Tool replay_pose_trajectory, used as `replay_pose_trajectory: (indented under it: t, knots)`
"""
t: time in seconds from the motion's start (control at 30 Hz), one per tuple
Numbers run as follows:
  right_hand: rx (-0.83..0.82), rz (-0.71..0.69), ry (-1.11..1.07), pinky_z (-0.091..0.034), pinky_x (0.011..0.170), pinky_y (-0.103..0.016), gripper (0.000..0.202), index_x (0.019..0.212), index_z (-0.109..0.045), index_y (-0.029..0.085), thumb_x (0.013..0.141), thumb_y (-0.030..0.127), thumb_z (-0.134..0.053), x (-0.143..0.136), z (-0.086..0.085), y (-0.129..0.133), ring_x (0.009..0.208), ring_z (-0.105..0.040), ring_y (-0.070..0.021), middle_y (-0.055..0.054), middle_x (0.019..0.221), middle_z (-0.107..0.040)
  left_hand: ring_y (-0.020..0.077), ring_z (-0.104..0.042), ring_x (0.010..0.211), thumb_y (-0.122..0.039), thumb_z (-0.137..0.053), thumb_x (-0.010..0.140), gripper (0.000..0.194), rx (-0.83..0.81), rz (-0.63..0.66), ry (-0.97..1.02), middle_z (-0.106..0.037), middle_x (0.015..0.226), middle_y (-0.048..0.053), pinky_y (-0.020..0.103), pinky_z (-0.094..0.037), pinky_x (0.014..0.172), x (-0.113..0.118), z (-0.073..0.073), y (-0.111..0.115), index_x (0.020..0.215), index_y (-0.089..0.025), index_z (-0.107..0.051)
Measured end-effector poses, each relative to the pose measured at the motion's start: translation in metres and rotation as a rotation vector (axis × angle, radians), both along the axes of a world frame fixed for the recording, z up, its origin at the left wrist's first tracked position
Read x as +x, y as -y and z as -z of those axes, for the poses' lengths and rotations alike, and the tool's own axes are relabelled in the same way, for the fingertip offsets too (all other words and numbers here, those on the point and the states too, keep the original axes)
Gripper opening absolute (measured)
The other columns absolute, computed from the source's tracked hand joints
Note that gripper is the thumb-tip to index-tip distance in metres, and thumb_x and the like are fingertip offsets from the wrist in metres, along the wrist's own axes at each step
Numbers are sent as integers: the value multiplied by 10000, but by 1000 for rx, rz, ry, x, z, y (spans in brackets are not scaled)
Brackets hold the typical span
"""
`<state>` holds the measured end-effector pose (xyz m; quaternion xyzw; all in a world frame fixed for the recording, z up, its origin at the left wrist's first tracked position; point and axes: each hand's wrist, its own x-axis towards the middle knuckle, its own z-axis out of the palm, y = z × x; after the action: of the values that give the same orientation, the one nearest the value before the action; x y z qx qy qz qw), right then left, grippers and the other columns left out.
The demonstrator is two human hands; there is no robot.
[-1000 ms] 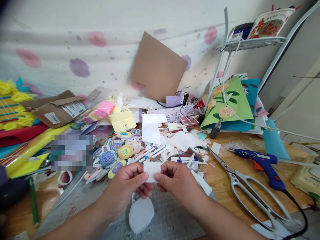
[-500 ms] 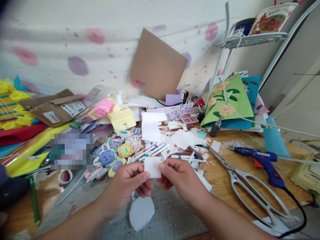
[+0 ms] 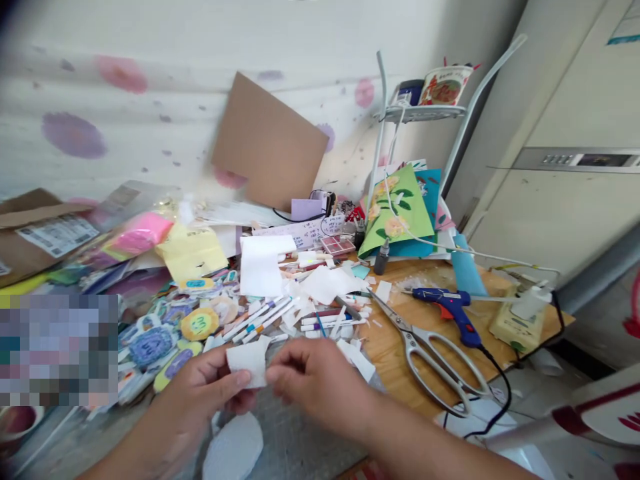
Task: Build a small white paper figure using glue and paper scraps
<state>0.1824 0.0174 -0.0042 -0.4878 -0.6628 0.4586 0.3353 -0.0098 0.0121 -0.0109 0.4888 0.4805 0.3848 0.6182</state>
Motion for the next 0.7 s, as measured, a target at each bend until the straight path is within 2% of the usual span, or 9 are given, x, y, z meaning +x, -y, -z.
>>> replay_pose_trajectory:
  t: [0.17,0.27,0.33,0.5,0.7]
  knots:
    - [213,364,258,-431,588,-300,227,858,-622,168,829,355,-495,104,-15,-28,621,-565,-178,-47,704,-644,151,-624,661,-295,-680,749,178,-41,-87,25,-682,749,27,254,-492,615,-4,2,-4,846,-148,-661]
    - [235,344,442,-416,609,-323,220,820,-660,174,793,365,-554,143,-16,-28,666,-579,-215,-65,742,-668,149,-621,685,-302,-696,739,186,-51,-107,70,-678,757,18,263,-505,654,-6,3,-8,856,-160,-669]
    - [241,263,549,-414,626,-320,186,793,-675,195,792,339,-558,150,-13,-23,687,-591,-217,-49,758,-678,144,-615,679,-306,-703,731,191,-58,-121,96,-676,750,15,262,-508,654,-7,4,-10,854,-162,-675]
    - [285,97,771,-406,624,-301,117,718,-665,221,765,219,-558,146,-1,-18,673,-593,-207,-27,729,-673,134,-610,684,-287,-721,712,212,-68,-169,139,-683,816,11,254,-513,657,-7,4,-12,886,-173,-682]
    - [417,63,885,-444,731,-313,212,895,-668,200,870,230,-459,129,8,-19,831,-594,-215,-71,874,-655,131,-601,683,-280,-746,680,185,-82,-241,183,-656,749,-18,254,-514,662,-5,1,-11,816,-182,-668]
